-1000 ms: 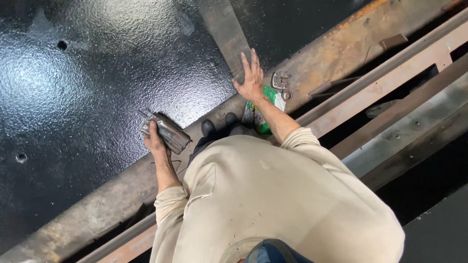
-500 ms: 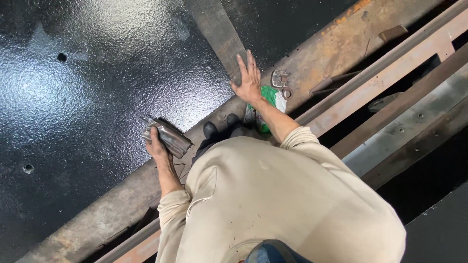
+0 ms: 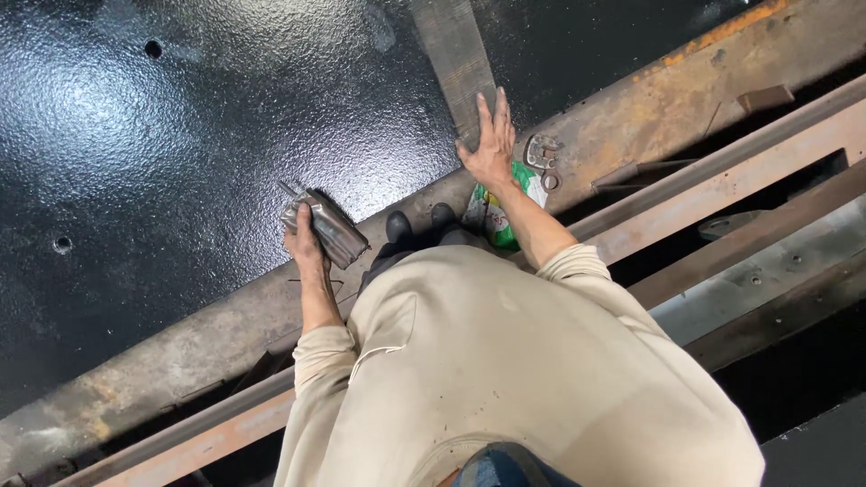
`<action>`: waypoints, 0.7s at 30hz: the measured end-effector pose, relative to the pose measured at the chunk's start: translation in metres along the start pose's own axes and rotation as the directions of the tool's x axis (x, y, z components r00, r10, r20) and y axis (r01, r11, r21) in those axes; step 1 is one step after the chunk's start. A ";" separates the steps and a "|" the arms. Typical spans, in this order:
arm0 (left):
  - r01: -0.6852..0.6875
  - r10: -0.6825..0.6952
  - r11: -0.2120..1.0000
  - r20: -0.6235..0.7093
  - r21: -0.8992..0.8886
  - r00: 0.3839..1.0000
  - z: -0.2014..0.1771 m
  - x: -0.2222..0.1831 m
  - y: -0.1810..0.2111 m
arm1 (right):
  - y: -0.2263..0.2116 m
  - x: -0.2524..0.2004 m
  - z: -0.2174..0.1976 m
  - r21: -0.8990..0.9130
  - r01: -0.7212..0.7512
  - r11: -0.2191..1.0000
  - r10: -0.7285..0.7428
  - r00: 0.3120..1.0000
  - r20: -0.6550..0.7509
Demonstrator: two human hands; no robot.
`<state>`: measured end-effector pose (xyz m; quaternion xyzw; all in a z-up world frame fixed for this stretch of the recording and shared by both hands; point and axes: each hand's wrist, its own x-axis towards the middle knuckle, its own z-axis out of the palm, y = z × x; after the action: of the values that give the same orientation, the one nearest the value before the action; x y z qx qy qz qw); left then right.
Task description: Preparing a large metal component for lifting using a heavy-duty strap and chain hoist.
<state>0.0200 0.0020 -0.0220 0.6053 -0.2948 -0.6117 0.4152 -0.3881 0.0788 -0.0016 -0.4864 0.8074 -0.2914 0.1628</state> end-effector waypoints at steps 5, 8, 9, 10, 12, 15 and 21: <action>-0.012 0.013 0.999 -0.003 0.050 1.000 0.007 -0.004 0.008 | 0.002 0.003 0.001 -0.009 -0.015 1.000 0.015 1.000 0.004; -0.010 0.011 1.000 -0.023 0.022 1.000 0.003 0.000 -0.001 | 0.003 0.001 0.002 -0.010 -0.015 1.000 0.015 1.000 0.008; -0.010 0.011 1.000 -0.028 0.020 1.000 0.001 -0.001 -0.002 | 0.003 -0.001 0.002 -0.010 -0.011 1.000 0.011 1.000 0.012; -0.012 0.012 1.000 -0.022 0.016 1.000 0.001 0.000 -0.002 | 0.003 0.000 0.003 -0.008 -0.013 1.000 0.013 1.000 0.001; -0.017 0.017 1.000 -0.018 0.007 1.000 0.004 0.000 0.001 | 0.002 0.002 0.002 -0.007 -0.009 1.000 0.008 1.000 -0.012; -0.005 0.006 0.999 -0.047 0.032 0.999 0.011 -0.002 0.007 | 0.002 0.004 0.001 0.005 0.000 1.000 0.000 1.000 -0.007; 0.007 -0.008 1.000 -0.050 -0.018 0.999 0.007 -0.002 0.003 | 0.000 0.001 0.000 -0.017 -0.010 1.000 0.010 1.000 0.024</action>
<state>0.0139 0.0013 -0.0174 0.6180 -0.2766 -0.6006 0.4253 -0.3891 0.0780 -0.0017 -0.4873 0.8103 -0.2778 0.1698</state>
